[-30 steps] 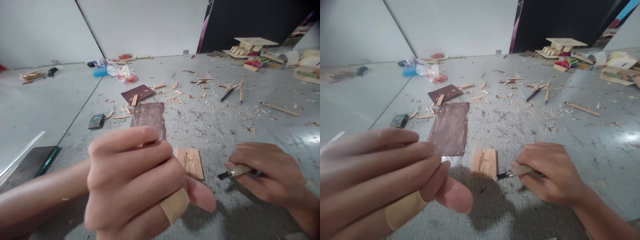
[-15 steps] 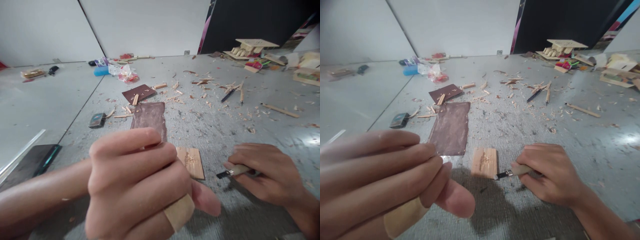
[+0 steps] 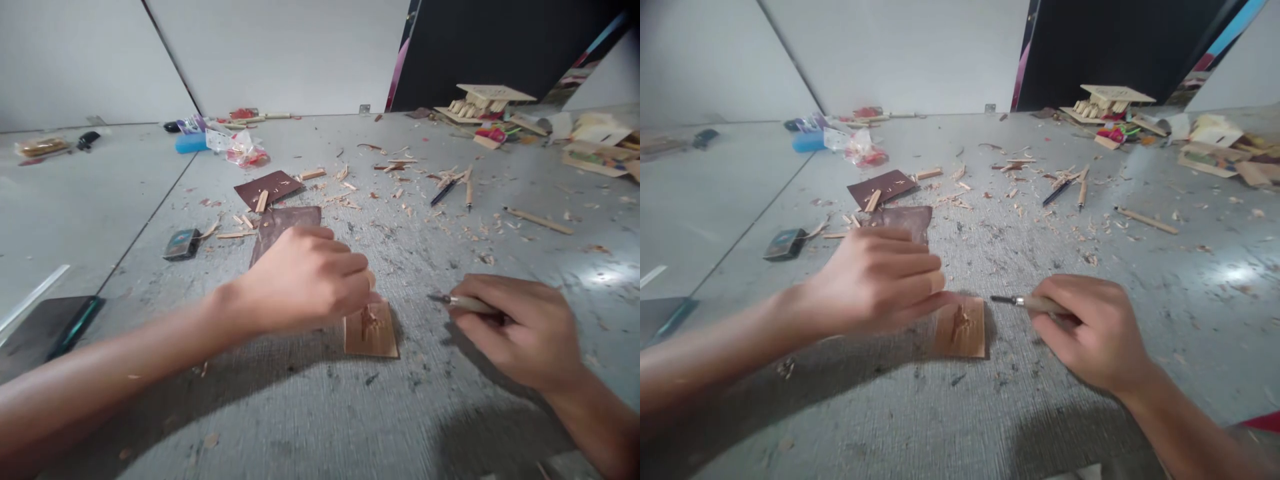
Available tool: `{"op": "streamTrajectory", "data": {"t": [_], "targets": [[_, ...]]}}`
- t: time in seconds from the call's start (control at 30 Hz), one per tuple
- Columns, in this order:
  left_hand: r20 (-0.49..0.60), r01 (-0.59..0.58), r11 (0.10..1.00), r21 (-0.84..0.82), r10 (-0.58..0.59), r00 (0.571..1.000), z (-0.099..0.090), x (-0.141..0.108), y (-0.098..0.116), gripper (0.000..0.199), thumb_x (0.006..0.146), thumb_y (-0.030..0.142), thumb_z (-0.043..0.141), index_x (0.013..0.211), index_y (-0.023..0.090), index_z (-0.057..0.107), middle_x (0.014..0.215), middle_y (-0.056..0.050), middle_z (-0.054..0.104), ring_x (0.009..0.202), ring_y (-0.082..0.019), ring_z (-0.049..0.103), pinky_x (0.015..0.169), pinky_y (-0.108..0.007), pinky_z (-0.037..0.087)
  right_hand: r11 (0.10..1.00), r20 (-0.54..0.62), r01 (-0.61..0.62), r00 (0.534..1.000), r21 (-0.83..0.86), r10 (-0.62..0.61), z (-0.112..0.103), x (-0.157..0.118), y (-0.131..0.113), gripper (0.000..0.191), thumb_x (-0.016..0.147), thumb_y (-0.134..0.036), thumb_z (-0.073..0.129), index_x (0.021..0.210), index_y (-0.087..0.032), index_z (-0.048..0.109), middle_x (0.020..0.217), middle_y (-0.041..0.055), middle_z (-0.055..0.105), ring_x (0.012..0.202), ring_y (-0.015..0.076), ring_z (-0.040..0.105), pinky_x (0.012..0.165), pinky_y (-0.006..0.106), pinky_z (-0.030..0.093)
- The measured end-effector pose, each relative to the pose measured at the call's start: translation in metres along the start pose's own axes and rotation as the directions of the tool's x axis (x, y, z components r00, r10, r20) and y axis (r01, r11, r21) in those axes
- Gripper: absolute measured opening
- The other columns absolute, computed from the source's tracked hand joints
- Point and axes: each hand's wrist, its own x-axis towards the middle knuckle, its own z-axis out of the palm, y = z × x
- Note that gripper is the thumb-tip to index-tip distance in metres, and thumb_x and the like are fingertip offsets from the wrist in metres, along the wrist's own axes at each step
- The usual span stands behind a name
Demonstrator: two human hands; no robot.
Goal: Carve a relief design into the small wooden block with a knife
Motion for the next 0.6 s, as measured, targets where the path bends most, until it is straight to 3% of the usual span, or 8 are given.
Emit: {"op": "streamTrajectory", "data": {"t": [0.07, 0.13, 0.2, 0.27, 0.4, 0.53, 0.6], "targets": [[0.147, 0.097, 0.995, -0.031, -0.092, 0.985, 0.005, 0.005, 0.002, 0.045, 0.101, 0.063, 0.062, 0.098, 0.019, 0.067, 0.085, -0.001, 0.070, 0.060, -0.019, 0.059, 0.053, -0.037, 0.034, 0.998, -0.032, -0.052, 0.998, -0.023, 0.052, 0.001, -0.001, 0.001, 0.021, 0.094, -0.011, 0.064, 0.080, -0.023, 0.054, 0.059, -0.0074, 0.047, 0.048, 0.0094, 0.043, 0.051, 0.025, 0.035], [0.281, 0.184, 0.982, -0.041, -0.166, 0.945, 0.008, 0.006, 0.010, 0.073, 0.091, 0.077, 0.066, 0.125, 0.013, 0.064, 0.106, -0.010, 0.073, 0.076, -0.026, 0.069, 0.059, -0.040, 0.046, 0.997, -0.029, -0.074, 0.997, -0.022, 0.074, 0.001, -0.003, 0.002, 0.022, 0.094, -0.012, 0.065, 0.080, -0.024, 0.053, 0.059, -0.0079, 0.044, 0.049, 0.0091, 0.041, 0.051, 0.024, 0.035], [0.357, 0.202, 0.978, -0.052, -0.171, 0.918, 0.010, 0.006, 0.019, 0.077, 0.087, 0.074, 0.073, 0.129, 0.010, 0.063, 0.115, -0.014, 0.071, 0.091, -0.031, 0.071, 0.073, -0.044, 0.054, 0.998, -0.008, -0.067, 0.998, -0.005, 0.067, 0.001, -0.003, 0.001, 0.020, 0.095, -0.013, 0.065, 0.081, -0.024, 0.055, 0.060, -0.0080, 0.044, 0.048, 0.0091, 0.040, 0.050, 0.024, 0.035], [0.384, 0.193, 0.977, -0.091, -0.144, 0.912, 0.011, 0.005, 0.024, 0.067, 0.086, 0.068, 0.077, 0.122, 0.012, 0.066, 0.115, -0.014, 0.070, 0.095, -0.032, 0.070, 0.082, -0.047, 0.056, 0.998, 0.006, -0.060, 0.998, 0.005, 0.060, 0.001, -0.003, 0.000, 0.020, 0.095, -0.013, 0.064, 0.081, -0.024, 0.055, 0.059, -0.0080, 0.043, 0.048, 0.0092, 0.039, 0.050, 0.024, 0.035], [0.284, 0.202, 0.974, -0.107, -0.165, 0.944, 0.012, 0.005, 0.019, 0.048, 0.093, 0.059, 0.072, 0.112, 0.014, 0.067, 0.108, -0.011, 0.070, 0.091, -0.030, 0.069, 0.081, -0.047, 0.054, 0.997, 0.002, -0.073, 0.997, 0.001, 0.073, 0.000, -0.002, -0.002, 0.019, 0.094, -0.013, 0.063, 0.079, -0.024, 0.056, 0.058, -0.0077, 0.046, 0.047, 0.0093, 0.040, 0.049, 0.024, 0.035], [0.058, 0.159, 0.987, -0.006, -0.158, 0.986, 0.014, 0.007, 0.006, 0.010, 0.102, 0.026, 0.065, 0.099, 0.017, 0.067, 0.102, -0.006, 0.072, 0.090, -0.024, 0.067, 0.073, -0.040, 0.049, 0.996, -0.012, -0.087, 0.996, -0.011, 0.086, 0.000, -0.002, -0.002, 0.020, 0.093, -0.013, 0.062, 0.076, -0.024, 0.056, 0.056, -0.0070, 0.050, 0.046, 0.0098, 0.042, 0.048, 0.025, 0.036], [-0.073, 0.139, 0.990, 0.016, -0.137, 0.988, 0.015, 0.008, 0.002, 0.015, 0.103, 0.016, 0.059, 0.089, 0.018, 0.064, 0.093, -0.004, 0.071, 0.082, -0.019, 0.064, 0.068, -0.038, 0.046, 0.997, -0.015, -0.080, 0.997, -0.012, 0.080, 0.001, -0.003, -0.001, 0.021, 0.093, -0.013, 0.061, 0.077, -0.024, 0.055, 0.057, -0.0066, 0.053, 0.047, 0.0100, 0.045, 0.048, 0.025, 0.038]]}}
